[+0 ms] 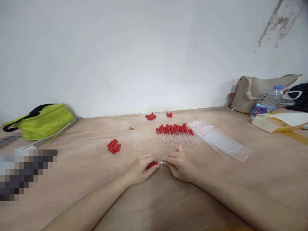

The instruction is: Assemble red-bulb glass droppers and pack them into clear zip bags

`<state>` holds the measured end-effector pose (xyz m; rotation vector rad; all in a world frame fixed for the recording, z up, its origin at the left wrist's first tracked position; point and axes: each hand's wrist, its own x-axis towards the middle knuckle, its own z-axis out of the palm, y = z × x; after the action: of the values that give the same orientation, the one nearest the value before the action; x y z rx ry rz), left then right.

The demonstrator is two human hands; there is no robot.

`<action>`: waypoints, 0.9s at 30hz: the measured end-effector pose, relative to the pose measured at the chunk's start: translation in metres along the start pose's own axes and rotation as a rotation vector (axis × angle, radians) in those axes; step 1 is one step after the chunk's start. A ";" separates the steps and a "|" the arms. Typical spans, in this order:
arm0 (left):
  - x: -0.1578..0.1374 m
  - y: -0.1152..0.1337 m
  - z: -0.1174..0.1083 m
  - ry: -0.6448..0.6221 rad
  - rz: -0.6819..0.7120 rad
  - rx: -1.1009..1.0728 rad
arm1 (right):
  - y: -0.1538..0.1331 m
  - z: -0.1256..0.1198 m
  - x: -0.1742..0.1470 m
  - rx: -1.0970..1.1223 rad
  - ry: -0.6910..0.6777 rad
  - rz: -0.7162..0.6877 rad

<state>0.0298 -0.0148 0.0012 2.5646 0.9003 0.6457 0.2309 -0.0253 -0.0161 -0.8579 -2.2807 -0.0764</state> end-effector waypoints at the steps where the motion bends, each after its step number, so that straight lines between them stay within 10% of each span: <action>1: 0.001 0.000 0.000 -0.002 -0.008 -0.003 | 0.000 0.001 0.000 0.001 -0.007 0.007; 13: 0.004 -0.006 -0.002 0.174 -0.123 -0.010 | 0.003 -0.006 0.002 -0.287 -0.034 0.045; 22: 0.003 -0.010 -0.003 0.128 -0.175 0.092 | 0.028 -0.015 0.022 0.086 0.013 0.647; 27: 0.002 -0.009 -0.004 0.105 -0.101 0.139 | 0.036 0.006 0.061 0.025 0.024 0.701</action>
<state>0.0246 -0.0061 0.0010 2.6058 1.1394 0.7165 0.2159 0.0389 0.0115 -1.5738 -1.8342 0.2534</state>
